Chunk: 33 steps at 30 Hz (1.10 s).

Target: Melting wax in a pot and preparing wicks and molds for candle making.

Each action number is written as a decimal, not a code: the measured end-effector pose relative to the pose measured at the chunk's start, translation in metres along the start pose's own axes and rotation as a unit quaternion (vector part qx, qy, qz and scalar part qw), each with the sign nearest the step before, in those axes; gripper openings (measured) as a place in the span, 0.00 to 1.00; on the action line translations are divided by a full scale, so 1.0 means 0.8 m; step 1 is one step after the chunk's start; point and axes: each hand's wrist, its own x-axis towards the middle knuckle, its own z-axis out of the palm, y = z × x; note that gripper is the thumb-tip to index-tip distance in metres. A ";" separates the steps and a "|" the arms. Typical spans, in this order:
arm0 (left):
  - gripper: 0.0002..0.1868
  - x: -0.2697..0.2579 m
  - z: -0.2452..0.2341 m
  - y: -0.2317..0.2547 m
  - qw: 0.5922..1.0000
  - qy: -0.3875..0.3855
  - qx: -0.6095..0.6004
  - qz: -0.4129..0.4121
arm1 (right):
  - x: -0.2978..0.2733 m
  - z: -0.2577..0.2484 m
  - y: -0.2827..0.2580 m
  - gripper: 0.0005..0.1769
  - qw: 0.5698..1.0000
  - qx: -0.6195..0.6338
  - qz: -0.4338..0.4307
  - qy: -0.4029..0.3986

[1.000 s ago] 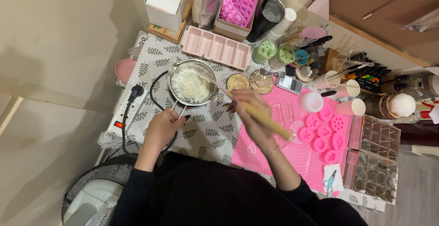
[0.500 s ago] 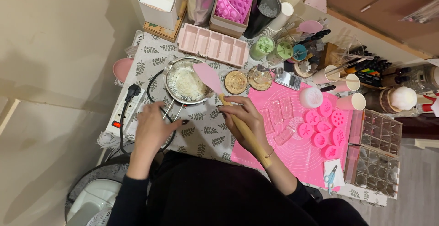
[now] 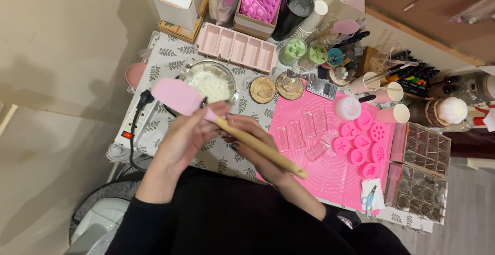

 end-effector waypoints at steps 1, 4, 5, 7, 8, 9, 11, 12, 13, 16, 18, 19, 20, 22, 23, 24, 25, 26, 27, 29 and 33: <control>0.29 -0.003 -0.010 -0.001 1.000 0.001 -0.001 0.001 | -0.001 -0.006 0.021 0.21 1.000 0.000 0.001 -0.001; 0.22 -0.012 -0.040 0.011 0.984 0.138 0.028 0.106 | 0.001 -0.040 0.122 0.27 0.997 -0.071 -0.002 -0.006; 0.17 -0.020 -0.048 0.022 0.970 0.194 0.027 0.143 | 0.001 -0.059 0.180 0.27 0.992 -0.054 0.112 0.036; 0.13 -0.035 -0.067 0.035 0.951 0.251 0.024 0.179 | 0.010 -0.075 0.248 0.27 0.970 -0.035 0.228 0.072; 0.13 -0.041 -0.077 0.039 0.941 0.274 0.043 0.192 | 0.020 -0.073 0.257 0.32 0.952 0.063 0.285 0.092; 0.13 -0.048 -0.086 0.042 0.931 0.297 0.062 0.205 | 0.029 -0.070 0.265 0.38 0.921 0.160 0.338 0.111; 0.14 -0.050 -0.087 0.044 0.927 0.298 0.081 0.215 | 0.050 -0.071 0.290 0.39 0.912 0.195 0.344 0.106; 0.15 -0.054 -0.087 0.044 0.923 0.300 0.099 0.219 | 0.056 -0.069 0.302 0.41 0.900 0.230 0.355 0.105; 0.15 -0.057 -0.083 0.042 0.923 0.300 0.100 0.219 | 0.059 -0.065 0.303 0.41 0.900 0.231 0.355 0.105; 0.15 -0.057 -0.074 0.034 0.923 0.315 0.089 0.204 | 0.072 -0.066 0.322 0.40 0.891 0.247 0.365 0.106; 0.17 -0.059 -0.066 0.029 0.923 0.316 0.089 0.201 | 0.075 -0.077 0.351 0.40 0.876 0.306 0.350 0.127; 0.17 -0.059 -0.066 0.027 0.923 0.316 0.090 0.202 | 0.076 -0.074 0.345 0.40 0.877 0.306 0.350 0.126; 0.18 -0.058 -0.066 0.025 0.924 0.319 0.088 0.190 | 0.078 -0.072 0.340 0.40 0.866 0.313 0.365 0.138; 0.18 -0.057 -0.067 0.023 0.926 0.321 0.086 0.177 | 0.081 -0.067 0.325 0.41 0.854 0.320 0.381 0.151; 0.19 -0.057 -0.067 0.023 0.928 0.319 0.087 0.173 | 0.082 -0.063 0.316 0.41 0.848 0.328 0.384 0.161; 0.19 -0.057 -0.068 0.023 0.929 0.317 0.089 0.169 | 0.083 -0.060 0.308 0.41 0.842 0.335 0.387 0.170; 0.19 -0.056 -0.072 0.023 0.929 0.316 0.089 0.168 | 0.082 -0.061 0.309 0.41 0.842 0.335 0.387 0.171; 0.19 -0.054 -0.076 0.022 0.931 0.309 0.093 0.171 | 0.082 -0.063 0.312 0.40 0.843 0.329 0.391 0.166; 0.19 -0.052 -0.080 0.022 0.932 0.302 0.097 0.174 | 0.082 -0.065 0.315 0.40 0.845 0.323 0.395 0.160; 0.19 -0.051 -0.071 0.027 0.933 0.303 0.099 0.169 | 0.076 -0.072 0.324 0.40 0.857 0.314 0.383 0.141; 0.19 -0.043 -0.074 0.025 0.935 0.292 0.111 0.166 | 0.068 -0.072 0.328 0.39 0.864 0.308 0.371 0.143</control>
